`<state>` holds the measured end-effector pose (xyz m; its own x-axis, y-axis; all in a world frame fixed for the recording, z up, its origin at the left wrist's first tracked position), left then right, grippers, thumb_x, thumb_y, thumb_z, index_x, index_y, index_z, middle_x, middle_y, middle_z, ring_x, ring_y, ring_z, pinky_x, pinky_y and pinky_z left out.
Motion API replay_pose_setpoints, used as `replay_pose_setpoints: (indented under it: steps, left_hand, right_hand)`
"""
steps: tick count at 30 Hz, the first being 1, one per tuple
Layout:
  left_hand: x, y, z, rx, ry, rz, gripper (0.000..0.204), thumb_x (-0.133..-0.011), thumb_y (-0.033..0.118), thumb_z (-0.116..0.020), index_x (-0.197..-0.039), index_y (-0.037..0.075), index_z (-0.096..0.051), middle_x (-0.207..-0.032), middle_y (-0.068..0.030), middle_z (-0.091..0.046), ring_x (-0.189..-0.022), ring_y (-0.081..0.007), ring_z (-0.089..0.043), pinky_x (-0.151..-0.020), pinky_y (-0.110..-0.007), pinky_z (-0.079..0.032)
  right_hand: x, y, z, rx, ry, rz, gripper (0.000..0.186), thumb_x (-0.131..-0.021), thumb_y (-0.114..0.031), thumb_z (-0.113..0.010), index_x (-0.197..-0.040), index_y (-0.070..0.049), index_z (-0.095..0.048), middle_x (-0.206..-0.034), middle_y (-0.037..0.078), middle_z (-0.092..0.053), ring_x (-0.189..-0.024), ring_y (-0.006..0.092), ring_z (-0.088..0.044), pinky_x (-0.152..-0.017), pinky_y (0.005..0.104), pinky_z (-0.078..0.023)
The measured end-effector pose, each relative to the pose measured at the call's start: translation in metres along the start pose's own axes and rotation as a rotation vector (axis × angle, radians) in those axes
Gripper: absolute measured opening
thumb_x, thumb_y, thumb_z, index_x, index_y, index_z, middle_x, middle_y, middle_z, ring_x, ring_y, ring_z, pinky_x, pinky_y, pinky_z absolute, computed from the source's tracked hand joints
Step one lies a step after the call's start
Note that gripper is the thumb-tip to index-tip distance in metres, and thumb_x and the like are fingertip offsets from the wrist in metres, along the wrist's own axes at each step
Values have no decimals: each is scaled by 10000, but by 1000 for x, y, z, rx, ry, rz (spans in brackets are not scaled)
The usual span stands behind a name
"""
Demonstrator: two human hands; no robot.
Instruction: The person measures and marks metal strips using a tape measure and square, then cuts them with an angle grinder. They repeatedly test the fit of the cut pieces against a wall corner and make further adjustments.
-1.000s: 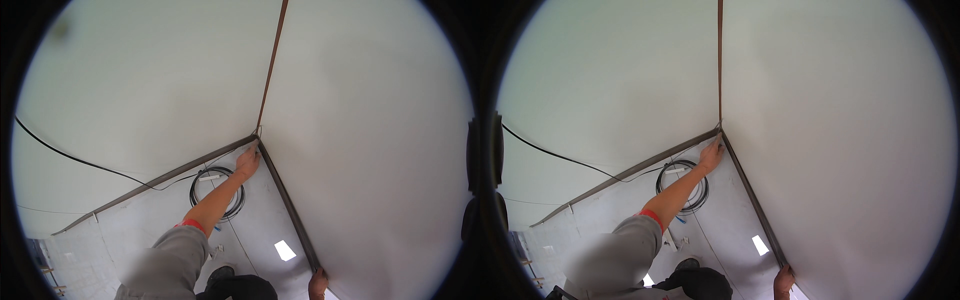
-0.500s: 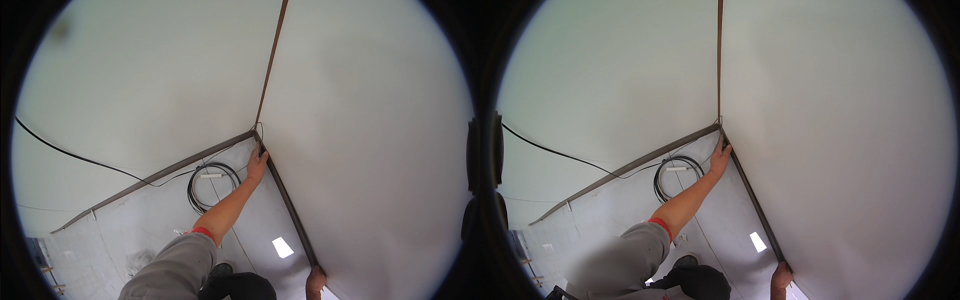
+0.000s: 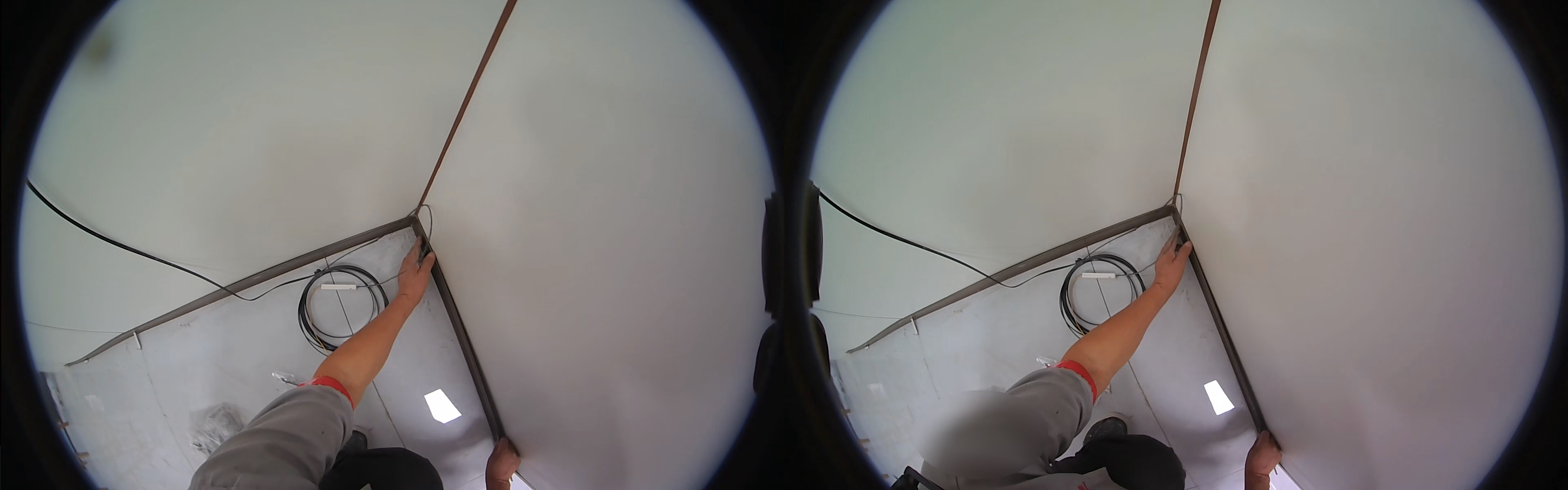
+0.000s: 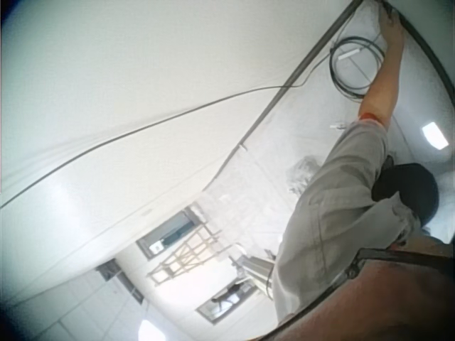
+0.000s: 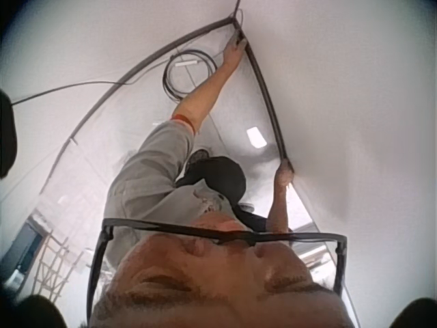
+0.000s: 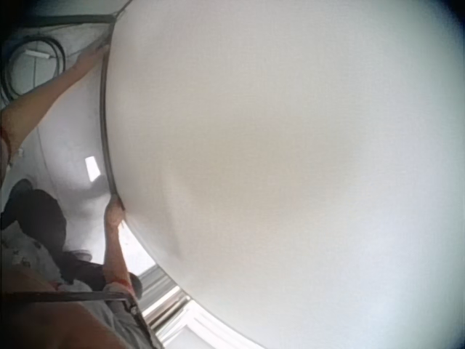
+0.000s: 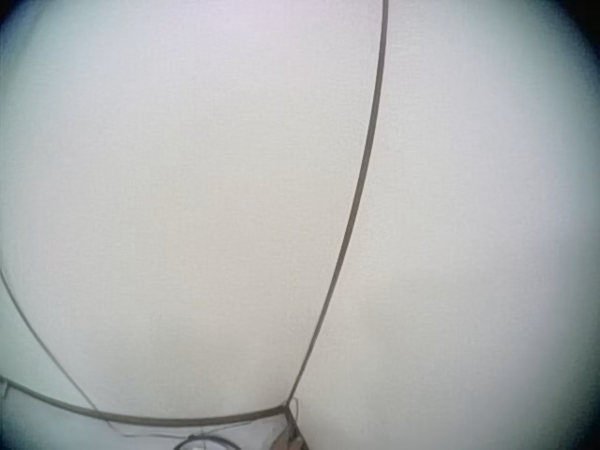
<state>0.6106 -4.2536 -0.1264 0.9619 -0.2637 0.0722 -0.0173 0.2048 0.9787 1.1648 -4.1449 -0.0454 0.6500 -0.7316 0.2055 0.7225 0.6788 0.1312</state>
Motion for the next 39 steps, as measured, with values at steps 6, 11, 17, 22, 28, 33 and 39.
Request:
replay_pose_setpoints:
  steps: [6,11,17,22,28,33,39]
  left_hand:
    - [2,-1,-4,29,-28,39,695,-979,362,-602,-1523,-15,-388,-1516,-242,-466,-1411,-364,-434,-1184,-380,-316]
    - [2,-5,-3,76,-15,23,703,-967,367,-622,-1529,10,-395,-1499,-227,-491,-1376,-342,-472,-1154,-377,-354]
    - [-1,-10,-3,152,-52,109,736,-935,330,-673,-1536,15,-387,-1444,-171,-553,-1162,-249,-580,-1060,-336,-433]
    - [-4,-8,0,158,-46,99,751,-911,305,-708,-1535,23,-400,-1258,-125,-646,-1019,-186,-601,-958,-304,-477]
    - [-9,-18,12,219,-39,157,777,-879,306,-755,-1534,55,-421,-960,-52,-672,-845,-134,-601,-810,-273,-505]
    - [-9,-14,-1,264,-52,136,777,-866,315,-768,-1527,71,-439,-893,-41,-674,-805,-137,-604,-798,-276,-505]
    - [-8,-17,4,259,-66,170,779,-868,327,-763,-1528,71,-438,-954,-63,-686,-820,-143,-603,-794,-281,-508]
  right_hand:
    - [3,-1,8,-40,31,-55,77,-854,-131,-660,-819,-88,-607,-791,127,-673,-752,379,-669,-640,519,-536]
    - [3,1,-2,-52,82,-53,67,-861,-160,-657,-849,-98,-636,-781,143,-686,-729,393,-676,-625,522,-536]
    - [-3,0,-8,-6,2,-49,43,-850,-144,-660,-857,-102,-659,-815,138,-705,-745,384,-687,-634,508,-544]
    - [-5,-5,-4,-5,28,-43,60,-829,-144,-684,-874,-106,-674,-824,128,-712,-751,370,-694,-642,504,-550]
    - [1,5,-15,-15,-50,-93,144,-839,-194,-709,-946,-103,-675,-886,134,-715,-804,345,-699,-705,493,-558]
    - [62,94,-72,75,-344,-495,263,-845,-213,-717,-1067,-75,-682,-1007,155,-720,-929,327,-707,-789,462,-560]
    - [118,139,-74,-108,-93,-807,334,-768,-165,-689,-1074,-39,-733,-1042,176,-745,-945,358,-716,-835,489,-556]
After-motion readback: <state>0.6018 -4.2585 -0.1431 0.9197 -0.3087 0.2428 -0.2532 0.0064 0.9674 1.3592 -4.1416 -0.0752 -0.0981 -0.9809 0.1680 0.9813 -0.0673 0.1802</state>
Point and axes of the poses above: each hand's wrist, its own x-axis away from the middle knuckle, its own z-axis out of the back of the hand, y = z × x, the point moved 7 cm from there along -x, towards the middle knuckle
